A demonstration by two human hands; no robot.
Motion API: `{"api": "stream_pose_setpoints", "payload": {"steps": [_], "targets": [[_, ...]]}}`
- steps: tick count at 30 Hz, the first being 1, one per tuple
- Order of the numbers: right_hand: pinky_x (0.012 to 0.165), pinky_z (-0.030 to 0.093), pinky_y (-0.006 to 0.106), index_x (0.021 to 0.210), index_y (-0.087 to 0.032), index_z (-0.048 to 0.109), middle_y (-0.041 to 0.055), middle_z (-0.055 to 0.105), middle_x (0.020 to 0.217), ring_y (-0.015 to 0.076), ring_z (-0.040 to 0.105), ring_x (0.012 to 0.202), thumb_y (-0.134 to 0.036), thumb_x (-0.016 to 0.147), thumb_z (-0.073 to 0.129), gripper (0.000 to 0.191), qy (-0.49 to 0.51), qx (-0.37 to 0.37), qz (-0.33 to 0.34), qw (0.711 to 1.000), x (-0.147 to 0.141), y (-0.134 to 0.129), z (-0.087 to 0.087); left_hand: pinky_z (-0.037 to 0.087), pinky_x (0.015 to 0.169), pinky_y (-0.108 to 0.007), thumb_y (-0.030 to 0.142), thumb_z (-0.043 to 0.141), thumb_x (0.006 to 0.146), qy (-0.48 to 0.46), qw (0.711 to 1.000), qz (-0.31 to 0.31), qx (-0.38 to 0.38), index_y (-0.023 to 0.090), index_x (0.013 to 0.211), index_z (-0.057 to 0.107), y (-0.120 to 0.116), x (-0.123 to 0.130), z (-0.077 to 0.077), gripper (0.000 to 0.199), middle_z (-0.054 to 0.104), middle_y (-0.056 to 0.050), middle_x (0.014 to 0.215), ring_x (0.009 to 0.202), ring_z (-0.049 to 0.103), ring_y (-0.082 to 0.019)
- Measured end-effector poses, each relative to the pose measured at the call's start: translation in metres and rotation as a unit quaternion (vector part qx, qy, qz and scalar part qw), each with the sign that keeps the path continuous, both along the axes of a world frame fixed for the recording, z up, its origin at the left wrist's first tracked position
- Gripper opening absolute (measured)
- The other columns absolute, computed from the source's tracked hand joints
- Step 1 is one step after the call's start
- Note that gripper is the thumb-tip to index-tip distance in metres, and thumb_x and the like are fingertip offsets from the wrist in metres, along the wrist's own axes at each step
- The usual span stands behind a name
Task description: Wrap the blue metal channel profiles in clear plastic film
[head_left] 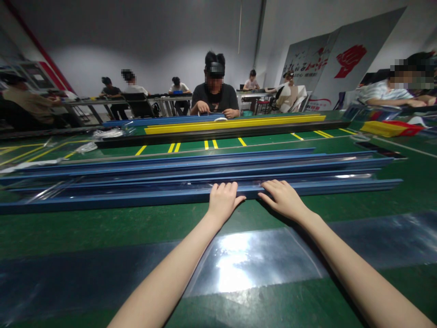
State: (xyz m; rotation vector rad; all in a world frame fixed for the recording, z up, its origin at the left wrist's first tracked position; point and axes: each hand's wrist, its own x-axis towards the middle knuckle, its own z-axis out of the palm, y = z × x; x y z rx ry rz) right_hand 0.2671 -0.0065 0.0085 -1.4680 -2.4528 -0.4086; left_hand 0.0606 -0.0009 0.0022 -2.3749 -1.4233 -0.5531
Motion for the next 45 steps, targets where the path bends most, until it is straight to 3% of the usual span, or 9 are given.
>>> {"api": "stream_pose_setpoints", "payload": {"steps": [7,35,45], "targets": [[0.069,0.027,0.031,0.088,-0.017,0.055,0.0081,0.061,0.087,0.0206,0.049,0.083,-0.039,0.089,0.029,0.033,-0.022,0.022,-0.003,1.000,-0.001,0.001,-0.002,0.030,0.068,-0.033,0.051,0.049,0.079,0.009,1.000,-0.001,0.002,0.017,0.091,0.053,-0.001,0.000,-0.001,0.036,0.062,-0.006,0.080,0.078,0.053,-0.022],[0.065,0.025,0.030,0.080,-0.018,0.054,0.0063,0.060,0.078,0.0190,0.048,0.074,-0.036,0.088,0.031,0.030,-0.003,0.065,0.000,0.998,0.000,0.005,-0.009,0.035,0.067,-0.033,0.043,0.050,0.080,0.049,0.999,0.004,-0.016,0.014,0.096,0.051,-0.002,0.007,0.004,0.033,0.058,-0.010,0.087,0.081,0.054,-0.025],[0.064,0.026,0.030,0.079,-0.018,0.054,0.0061,0.060,0.076,0.0188,0.048,0.073,-0.037,0.088,0.032,0.030,0.004,0.067,0.002,0.998,0.001,0.005,-0.009,0.036,0.076,-0.032,0.042,0.043,0.084,0.076,0.990,-0.092,-0.073,0.015,0.101,0.051,-0.004,-0.011,0.020,0.032,0.059,-0.008,0.095,0.089,0.053,-0.021]]}}
